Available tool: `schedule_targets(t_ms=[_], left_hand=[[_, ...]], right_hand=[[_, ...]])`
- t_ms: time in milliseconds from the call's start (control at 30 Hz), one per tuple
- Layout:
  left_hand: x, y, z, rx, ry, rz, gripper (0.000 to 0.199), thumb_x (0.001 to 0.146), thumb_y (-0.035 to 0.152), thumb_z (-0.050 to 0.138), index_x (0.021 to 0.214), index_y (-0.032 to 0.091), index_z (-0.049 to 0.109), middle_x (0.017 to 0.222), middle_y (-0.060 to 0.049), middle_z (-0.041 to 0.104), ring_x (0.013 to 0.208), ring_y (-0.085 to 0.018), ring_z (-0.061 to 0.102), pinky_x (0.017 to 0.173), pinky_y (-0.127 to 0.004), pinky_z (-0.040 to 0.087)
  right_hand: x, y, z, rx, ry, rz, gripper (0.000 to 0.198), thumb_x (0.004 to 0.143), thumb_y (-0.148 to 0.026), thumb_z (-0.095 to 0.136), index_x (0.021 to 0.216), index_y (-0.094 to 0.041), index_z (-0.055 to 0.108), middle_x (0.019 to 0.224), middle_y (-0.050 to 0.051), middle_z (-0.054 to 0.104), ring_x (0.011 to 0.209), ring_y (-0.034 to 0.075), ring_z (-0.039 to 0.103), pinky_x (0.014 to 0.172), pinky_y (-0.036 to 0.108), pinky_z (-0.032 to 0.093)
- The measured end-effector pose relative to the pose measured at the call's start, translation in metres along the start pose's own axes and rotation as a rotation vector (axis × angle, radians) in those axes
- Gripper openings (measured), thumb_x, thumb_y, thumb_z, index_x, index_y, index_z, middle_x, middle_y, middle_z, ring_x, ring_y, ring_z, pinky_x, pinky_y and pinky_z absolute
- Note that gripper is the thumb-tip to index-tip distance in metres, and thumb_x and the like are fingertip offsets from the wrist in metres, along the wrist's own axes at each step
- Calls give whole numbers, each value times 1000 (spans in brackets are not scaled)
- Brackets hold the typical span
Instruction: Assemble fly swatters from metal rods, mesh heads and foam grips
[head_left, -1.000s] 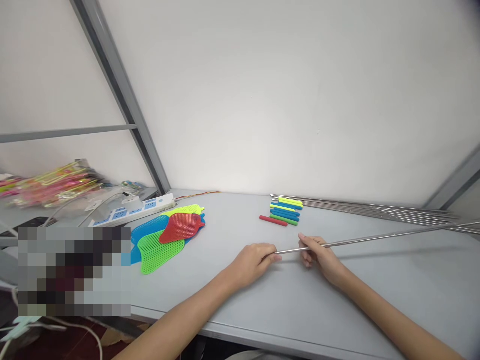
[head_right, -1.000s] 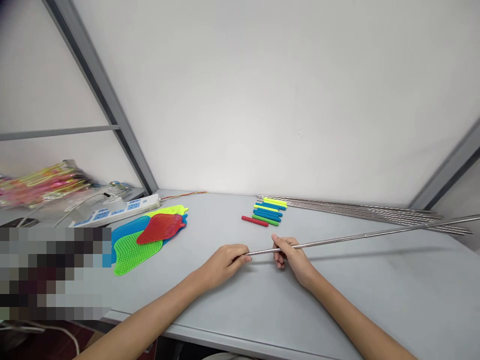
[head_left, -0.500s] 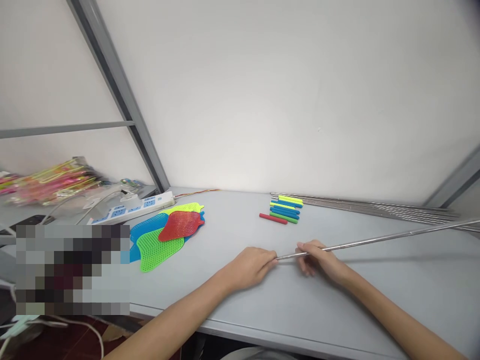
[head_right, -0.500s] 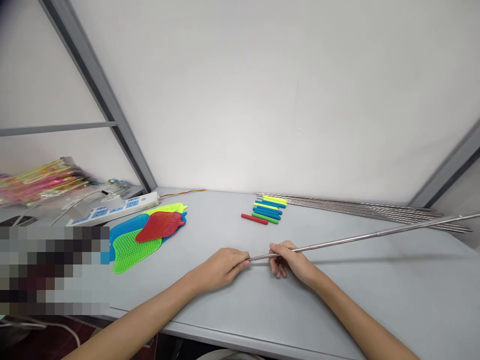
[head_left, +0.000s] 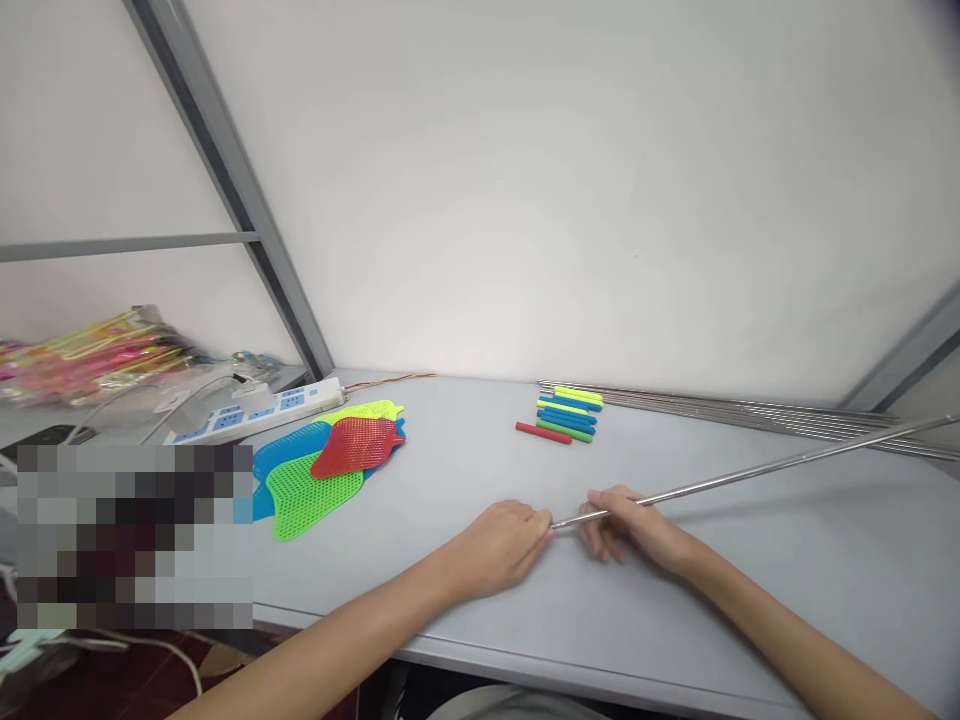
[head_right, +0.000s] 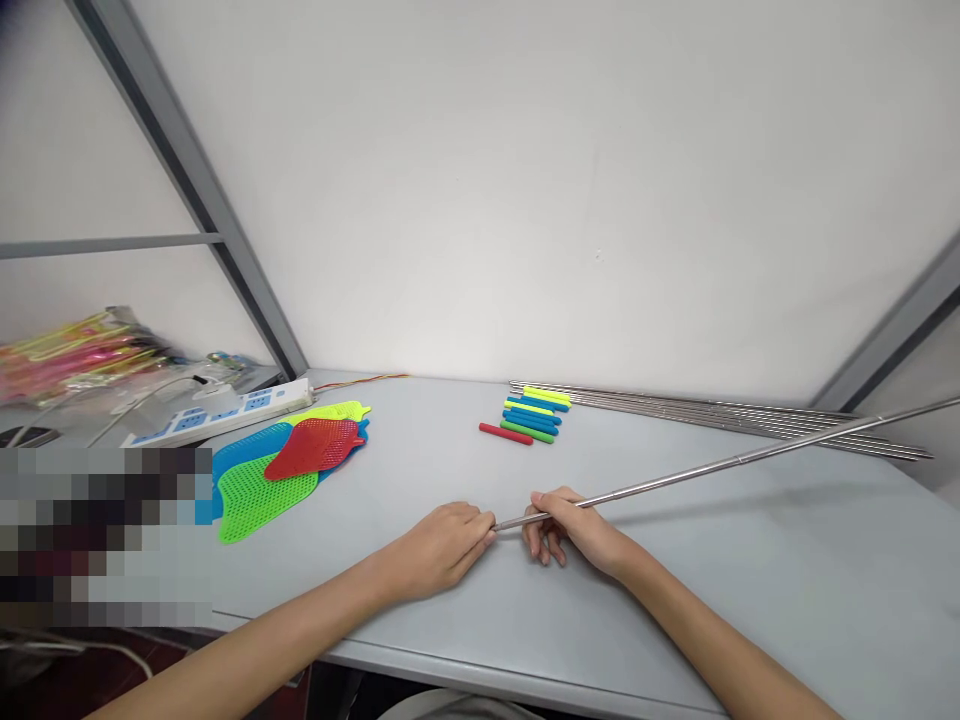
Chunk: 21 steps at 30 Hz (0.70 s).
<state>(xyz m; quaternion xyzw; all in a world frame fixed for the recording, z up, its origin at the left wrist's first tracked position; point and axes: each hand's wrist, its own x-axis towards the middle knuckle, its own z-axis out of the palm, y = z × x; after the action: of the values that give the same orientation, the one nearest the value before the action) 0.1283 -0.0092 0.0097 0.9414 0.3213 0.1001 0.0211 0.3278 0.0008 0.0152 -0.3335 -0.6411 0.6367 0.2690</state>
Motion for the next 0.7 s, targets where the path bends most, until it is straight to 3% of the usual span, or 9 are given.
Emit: schedule_targets(t_ms=[700], left_hand=[[1, -2, -1, 9, -10, 27, 22, 84, 24, 21, 70, 17, 36, 61, 0, 49, 57, -12, 44, 61, -23, 34]], right_hand=[[4, 2, 8, -28, -17, -71, 51, 82, -35, 18, 50, -11, 51, 57, 6, 53, 42, 8, 43, 35, 20, 30]])
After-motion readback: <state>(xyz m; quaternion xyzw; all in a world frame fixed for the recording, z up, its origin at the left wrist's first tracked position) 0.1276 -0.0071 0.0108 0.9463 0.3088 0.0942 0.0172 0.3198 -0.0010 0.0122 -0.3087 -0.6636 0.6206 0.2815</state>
